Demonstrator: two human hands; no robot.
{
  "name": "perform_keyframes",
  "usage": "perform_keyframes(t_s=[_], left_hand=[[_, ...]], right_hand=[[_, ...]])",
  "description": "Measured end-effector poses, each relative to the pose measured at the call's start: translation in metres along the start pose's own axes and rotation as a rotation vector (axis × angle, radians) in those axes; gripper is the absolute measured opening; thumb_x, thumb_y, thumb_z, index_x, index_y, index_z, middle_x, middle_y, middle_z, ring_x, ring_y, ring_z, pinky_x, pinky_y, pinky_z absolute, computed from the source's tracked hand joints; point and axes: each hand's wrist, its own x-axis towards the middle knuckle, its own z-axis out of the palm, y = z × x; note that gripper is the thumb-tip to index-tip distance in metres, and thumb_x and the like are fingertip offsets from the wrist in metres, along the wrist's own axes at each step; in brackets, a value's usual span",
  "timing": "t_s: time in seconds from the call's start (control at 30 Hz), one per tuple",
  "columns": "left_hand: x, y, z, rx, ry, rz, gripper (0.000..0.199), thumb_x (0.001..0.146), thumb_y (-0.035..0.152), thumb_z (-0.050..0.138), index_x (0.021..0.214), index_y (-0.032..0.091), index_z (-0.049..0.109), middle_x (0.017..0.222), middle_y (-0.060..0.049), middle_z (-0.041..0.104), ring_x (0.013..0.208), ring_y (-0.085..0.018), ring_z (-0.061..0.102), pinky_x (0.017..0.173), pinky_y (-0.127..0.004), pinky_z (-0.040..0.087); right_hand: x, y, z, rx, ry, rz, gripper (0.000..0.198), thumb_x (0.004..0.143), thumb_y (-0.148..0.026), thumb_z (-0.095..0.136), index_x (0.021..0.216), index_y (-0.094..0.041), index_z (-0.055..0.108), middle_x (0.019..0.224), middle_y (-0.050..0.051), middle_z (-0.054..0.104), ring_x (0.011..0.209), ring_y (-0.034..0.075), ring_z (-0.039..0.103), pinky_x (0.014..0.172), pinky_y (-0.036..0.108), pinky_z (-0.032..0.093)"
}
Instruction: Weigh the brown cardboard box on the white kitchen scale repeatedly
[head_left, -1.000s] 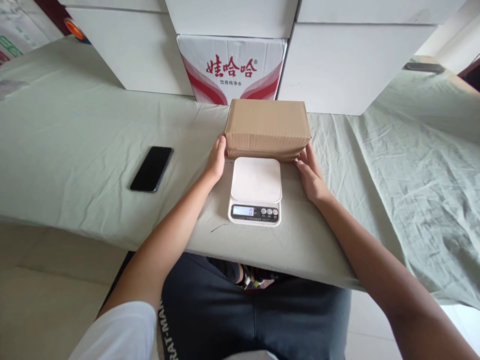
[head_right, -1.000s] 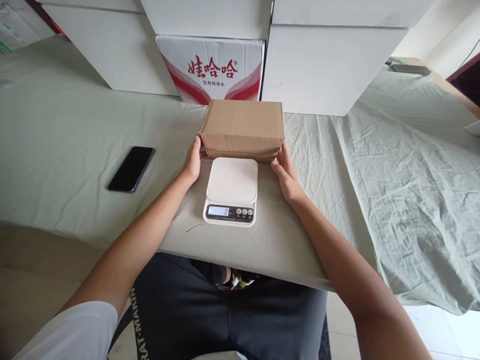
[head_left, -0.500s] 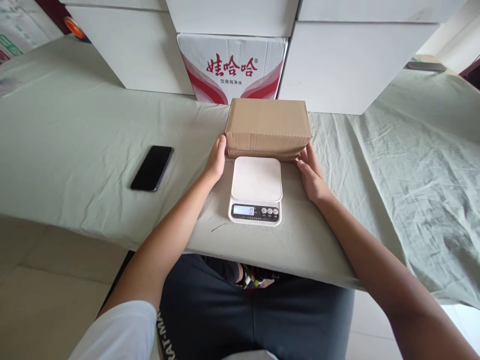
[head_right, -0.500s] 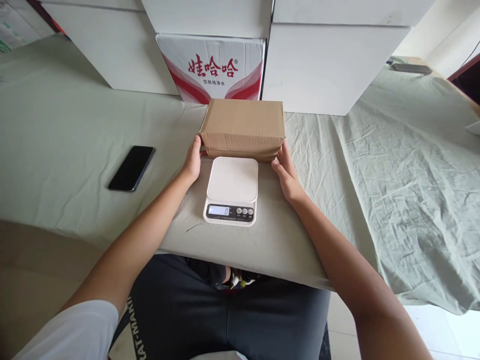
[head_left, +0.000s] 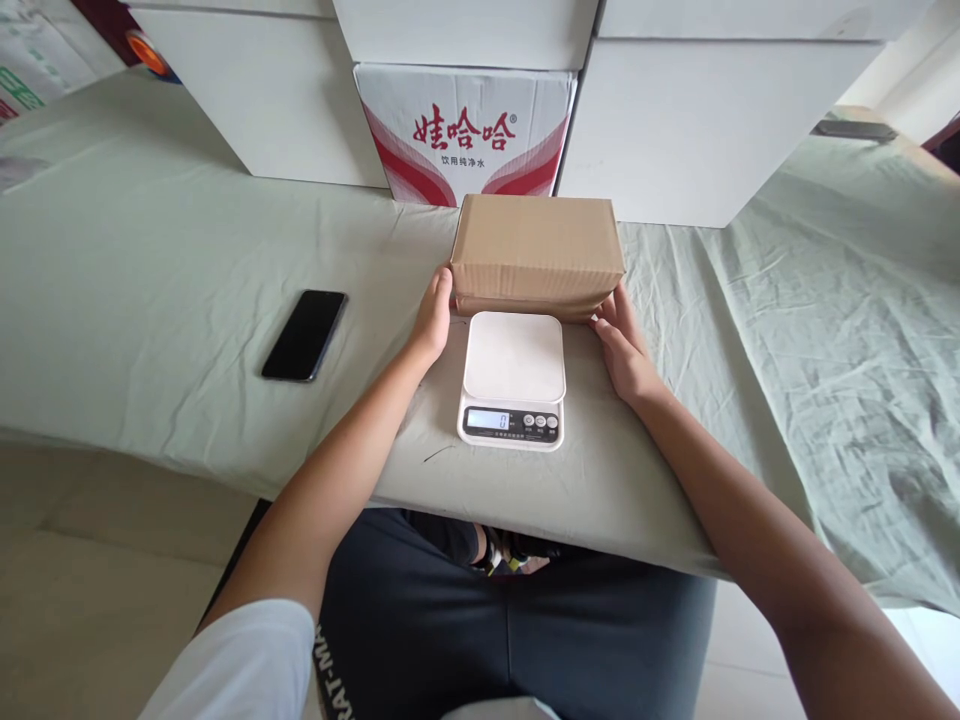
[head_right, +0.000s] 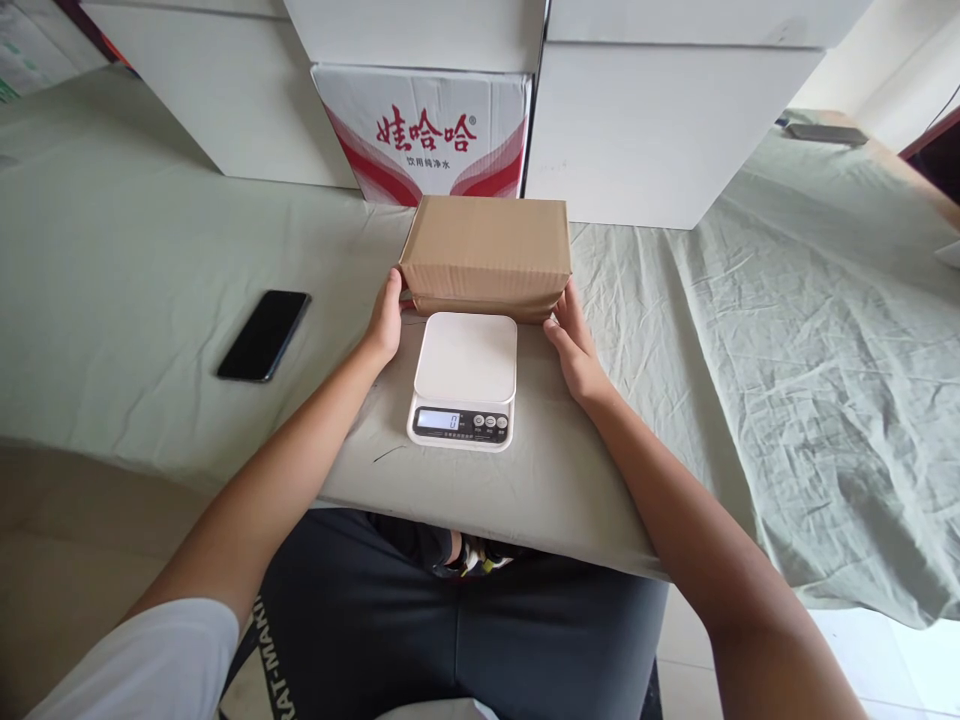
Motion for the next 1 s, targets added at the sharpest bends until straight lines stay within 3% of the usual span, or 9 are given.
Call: perform_keyframes(t_s=[0.23, 0.4, 0.47, 0.57, 0.63, 0.67, 0.73, 0.83, 1.0], left_hand=[[0.001, 0.002, 0.001, 0.005, 0.008, 0.004, 0.09, 0.082, 0.104, 0.061, 0.121, 0.024, 0.078, 0.131, -0.013, 0.082, 0.146, -0.036, 0.07, 0.121, -0.043, 0.059], [-0.001, 0.017, 0.0, -0.021, 0.049, 0.118, 0.08, 0.09, 0.098, 0.058, 0.121, 0.027, 0.076, 0.131, -0.011, 0.078, 0.143, -0.032, 0.07, 0.118, -0.042, 0.059], [-0.003, 0.031, -0.001, -0.061, 0.101, 0.172, 0.064, 0.098, 0.089, 0.06, 0.112, 0.027, 0.074, 0.121, -0.008, 0.075, 0.132, -0.029, 0.073, 0.111, -0.04, 0.062], [-0.011, 0.057, -0.001, -0.139, 0.234, 0.143, 0.046, 0.108, 0.062, 0.067, 0.08, 0.024, 0.064, 0.085, -0.003, 0.062, 0.092, -0.02, 0.073, 0.086, -0.033, 0.063], [-0.018, 0.074, 0.002, -0.207, 0.317, 0.07, 0.052, 0.108, 0.032, 0.07, 0.063, 0.022, 0.047, 0.065, 0.002, 0.044, 0.062, -0.013, 0.051, 0.063, -0.027, 0.05], [-0.022, 0.081, 0.004, -0.22, 0.34, 0.063, 0.055, 0.107, 0.017, 0.067, 0.058, 0.02, 0.041, 0.06, 0.004, 0.039, 0.056, -0.01, 0.042, 0.057, -0.025, 0.043], [-0.029, 0.09, 0.01, -0.24, 0.368, 0.037, 0.059, 0.101, -0.003, 0.058, 0.054, 0.018, 0.032, 0.055, 0.006, 0.034, 0.053, -0.008, 0.032, 0.054, -0.024, 0.032], [-0.035, 0.094, 0.016, -0.264, 0.384, -0.006, 0.062, 0.1, -0.01, 0.051, 0.051, 0.017, 0.027, 0.052, 0.006, 0.03, 0.051, -0.007, 0.029, 0.052, -0.024, 0.027], [-0.035, 0.085, 0.013, -0.261, 0.309, 0.033, 0.064, 0.1, -0.013, 0.052, 0.049, 0.016, 0.026, 0.054, 0.005, 0.029, 0.054, -0.007, 0.026, 0.054, -0.023, 0.028]], right_hand=[[-0.001, -0.006, 0.001, 0.012, -0.016, -0.012, 0.074, 0.102, -0.071, 0.062, 0.171, -0.057, 0.04, 0.189, -0.017, 0.037, 0.183, 0.025, 0.021, 0.152, 0.06, 0.02], [-0.005, -0.012, 0.003, -0.007, 0.054, -0.065, 0.072, 0.098, -0.078, 0.061, 0.166, -0.058, 0.045, 0.187, -0.011, 0.041, 0.181, 0.031, 0.028, 0.147, 0.065, 0.03], [-0.008, -0.018, 0.005, -0.038, 0.152, -0.083, 0.074, 0.094, -0.086, 0.06, 0.162, -0.057, 0.047, 0.181, -0.007, 0.049, 0.177, 0.035, 0.036, 0.141, 0.066, 0.039], [-0.017, -0.033, 0.01, -0.074, 0.327, -0.115, 0.065, 0.092, -0.09, 0.058, 0.145, -0.052, 0.056, 0.158, 0.0, 0.063, 0.163, 0.038, 0.051, 0.131, 0.067, 0.051], [-0.023, -0.044, 0.014, -0.093, 0.425, -0.159, 0.055, 0.094, -0.086, 0.059, 0.13, -0.044, 0.06, 0.139, 0.005, 0.067, 0.148, 0.038, 0.061, 0.122, 0.067, 0.057], [-0.026, -0.048, 0.017, -0.098, 0.465, -0.183, 0.048, 0.096, -0.082, 0.06, 0.121, -0.041, 0.06, 0.129, 0.006, 0.066, 0.138, 0.037, 0.064, 0.116, 0.067, 0.059], [-0.032, -0.055, 0.021, -0.111, 0.528, -0.214, 0.041, 0.098, -0.076, 0.062, 0.102, -0.036, 0.057, 0.107, 0.005, 0.061, 0.112, 0.033, 0.066, 0.103, 0.062, 0.063], [-0.037, -0.058, 0.026, -0.159, 0.553, -0.186, 0.047, 0.099, -0.076, 0.06, 0.087, -0.032, 0.049, 0.087, 0.003, 0.049, 0.087, 0.028, 0.057, 0.089, 0.057, 0.061], [-0.039, -0.049, 0.026, -0.182, 0.499, -0.117, 0.048, 0.097, -0.078, 0.062, 0.09, -0.032, 0.051, 0.09, 0.004, 0.052, 0.091, 0.03, 0.056, 0.092, 0.057, 0.059]])
